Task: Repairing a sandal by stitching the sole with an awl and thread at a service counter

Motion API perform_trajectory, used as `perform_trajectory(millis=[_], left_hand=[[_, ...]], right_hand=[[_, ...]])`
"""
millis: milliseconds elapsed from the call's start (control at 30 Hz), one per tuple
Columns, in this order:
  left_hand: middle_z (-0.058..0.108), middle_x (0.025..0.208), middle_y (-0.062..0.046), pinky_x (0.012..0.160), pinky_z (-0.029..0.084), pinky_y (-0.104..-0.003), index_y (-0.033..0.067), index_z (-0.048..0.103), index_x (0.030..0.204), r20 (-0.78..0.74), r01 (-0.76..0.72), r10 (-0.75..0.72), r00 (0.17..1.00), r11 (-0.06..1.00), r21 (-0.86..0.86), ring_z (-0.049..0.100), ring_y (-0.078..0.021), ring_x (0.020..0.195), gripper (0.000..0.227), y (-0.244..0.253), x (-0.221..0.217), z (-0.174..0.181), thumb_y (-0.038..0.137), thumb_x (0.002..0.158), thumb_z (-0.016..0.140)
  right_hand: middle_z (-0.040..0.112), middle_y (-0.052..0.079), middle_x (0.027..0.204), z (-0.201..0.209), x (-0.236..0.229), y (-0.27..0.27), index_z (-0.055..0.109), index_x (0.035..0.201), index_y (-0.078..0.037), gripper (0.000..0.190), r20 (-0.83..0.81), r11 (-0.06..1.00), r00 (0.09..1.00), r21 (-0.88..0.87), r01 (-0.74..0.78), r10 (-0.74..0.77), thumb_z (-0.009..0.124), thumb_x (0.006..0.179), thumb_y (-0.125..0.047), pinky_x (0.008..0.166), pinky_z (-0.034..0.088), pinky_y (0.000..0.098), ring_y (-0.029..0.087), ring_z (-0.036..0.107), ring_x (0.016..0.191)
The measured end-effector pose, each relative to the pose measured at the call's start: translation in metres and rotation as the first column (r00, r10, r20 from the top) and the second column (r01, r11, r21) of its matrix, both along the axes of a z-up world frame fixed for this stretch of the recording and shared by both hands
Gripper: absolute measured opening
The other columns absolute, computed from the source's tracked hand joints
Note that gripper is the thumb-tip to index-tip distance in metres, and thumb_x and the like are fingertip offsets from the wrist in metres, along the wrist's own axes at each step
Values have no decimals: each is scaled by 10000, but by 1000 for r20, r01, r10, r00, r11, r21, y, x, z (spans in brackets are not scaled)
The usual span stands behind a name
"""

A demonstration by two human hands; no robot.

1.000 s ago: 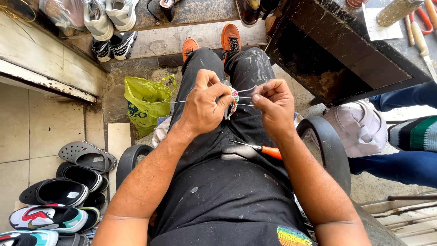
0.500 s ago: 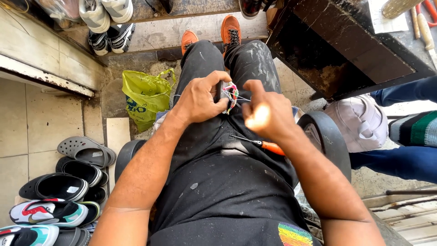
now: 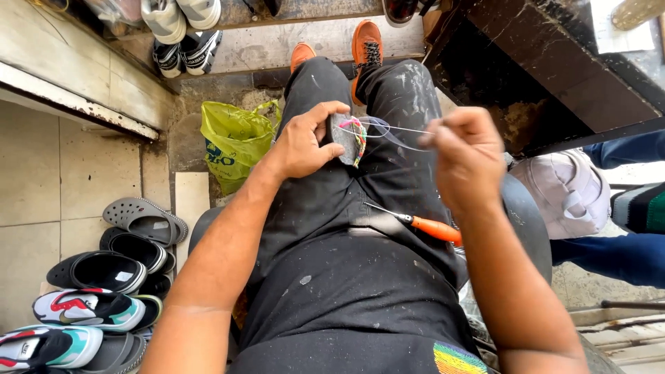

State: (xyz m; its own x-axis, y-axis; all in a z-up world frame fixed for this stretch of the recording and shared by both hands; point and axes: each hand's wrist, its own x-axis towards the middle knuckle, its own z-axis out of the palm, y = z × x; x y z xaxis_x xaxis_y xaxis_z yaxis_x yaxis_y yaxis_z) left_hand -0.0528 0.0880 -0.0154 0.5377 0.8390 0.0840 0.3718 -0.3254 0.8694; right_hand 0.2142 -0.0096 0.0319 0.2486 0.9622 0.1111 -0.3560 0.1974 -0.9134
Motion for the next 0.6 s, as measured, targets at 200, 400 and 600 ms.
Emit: perform_trajectory(millis=[200, 400, 600], left_hand=[[371, 592, 78, 473, 249, -222, 134, 538, 1282, 366, -160, 254, 895, 950, -269, 318, -55, 498, 557, 10, -33, -17, 62, 794, 795], [565, 735, -85, 730, 610, -452, 113, 527, 1188, 623, -266, 710, 328, 703, -660, 615, -236, 707, 359, 10, -121, 0, -123, 919, 497], [480, 732, 85, 595, 514, -248, 245, 533, 1215, 570, -275, 743, 350, 663, -696, 499, -67, 599, 317, 5, -162, -40, -16, 1037, 506]], right_hand=[[582, 77, 815, 41, 38, -32, 612, 1079, -99, 202, -92, 997, 995, 71, -18, 25, 637, 916, 17, 954, 567, 354, 191, 627, 772], [501, 92, 753, 31, 30, -34, 622, 1161, -145, 211, -331, 957, 904, 198, -213, 270, 578, 983, -39, 1239, 436, 623, 343, 635, 980], [360, 60, 639, 2, 2, -8, 554, 1150, -101, 251, -352, 943, 881, 214, -254, 317, 539, 940, 36, 617, 440, 324, 180, 451, 591]])
